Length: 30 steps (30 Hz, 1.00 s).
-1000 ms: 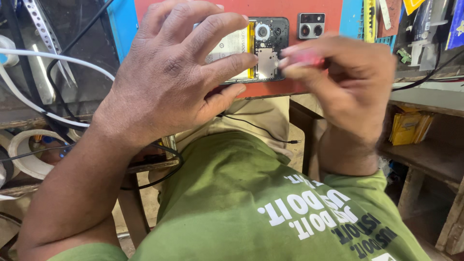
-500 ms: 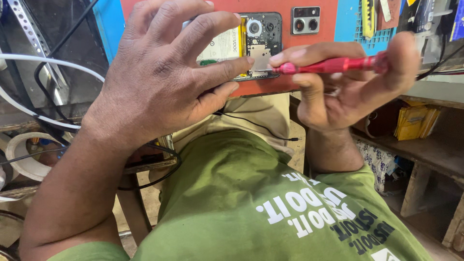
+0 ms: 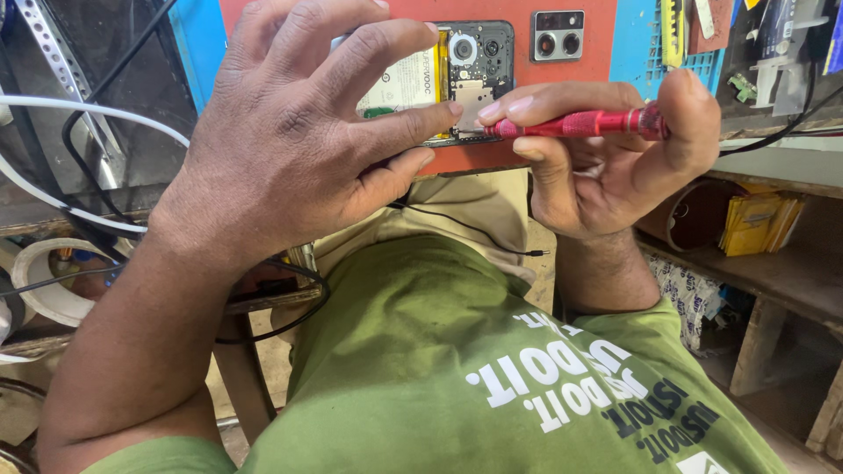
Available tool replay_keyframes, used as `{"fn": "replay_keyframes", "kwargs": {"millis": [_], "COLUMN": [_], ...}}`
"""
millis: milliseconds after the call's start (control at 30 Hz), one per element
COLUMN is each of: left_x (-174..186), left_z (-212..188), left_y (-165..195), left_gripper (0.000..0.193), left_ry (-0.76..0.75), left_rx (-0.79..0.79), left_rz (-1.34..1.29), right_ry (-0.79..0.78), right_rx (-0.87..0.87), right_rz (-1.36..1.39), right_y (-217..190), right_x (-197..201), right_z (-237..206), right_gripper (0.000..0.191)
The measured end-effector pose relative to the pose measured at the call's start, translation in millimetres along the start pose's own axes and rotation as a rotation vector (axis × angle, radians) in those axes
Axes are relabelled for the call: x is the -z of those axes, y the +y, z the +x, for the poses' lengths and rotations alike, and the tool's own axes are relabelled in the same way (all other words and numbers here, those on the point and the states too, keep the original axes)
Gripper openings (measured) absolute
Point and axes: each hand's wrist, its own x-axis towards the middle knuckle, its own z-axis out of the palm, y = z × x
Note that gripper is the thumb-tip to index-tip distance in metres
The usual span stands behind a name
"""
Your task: The person uses a red screwdriver to remove screws from the internal frame of a disassembled smartphone. They carefully unscrew multiple fasteners around the camera module and battery area, then lift and set aside the camera module. The person continues to remove additional screws from the phone's internal chassis.
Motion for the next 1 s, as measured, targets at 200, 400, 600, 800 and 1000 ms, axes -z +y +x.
{"fn": "replay_keyframes", "kwargs": {"millis": [200,400,600,800,1000], "left_x": [-1,-2,1,3,4], "left_z": [-2,-5,-5,-3,-3], "left_y": [0,0,3,4,4], "left_gripper": [0.030,0.031,0.030,0.029,0.029], "left_ry": [-0.005,0.001,-0.005,-0.008,0.011], "left_rx": [0.008,0.000,0.003,0.015,0.008], "left_rz": [-0.016,-0.028,-0.012,-0.047,-0.049], "right_ry": [-0.054,-0.162,-0.178,-0.105,-0.110], "right_rx": [0.092,0.245,0.207,0.210,0.233], "right_rz": [-0.044,-0.163,-0.330,-0.345,-0.276], "right_y": [-6,-21,-39,-32,-34], "right_x": [-3,-3,2,5,4], "right_z": [15,39,46,42,44], "right_gripper": [0.085,0.078,0.063,0.065,0.061]}}
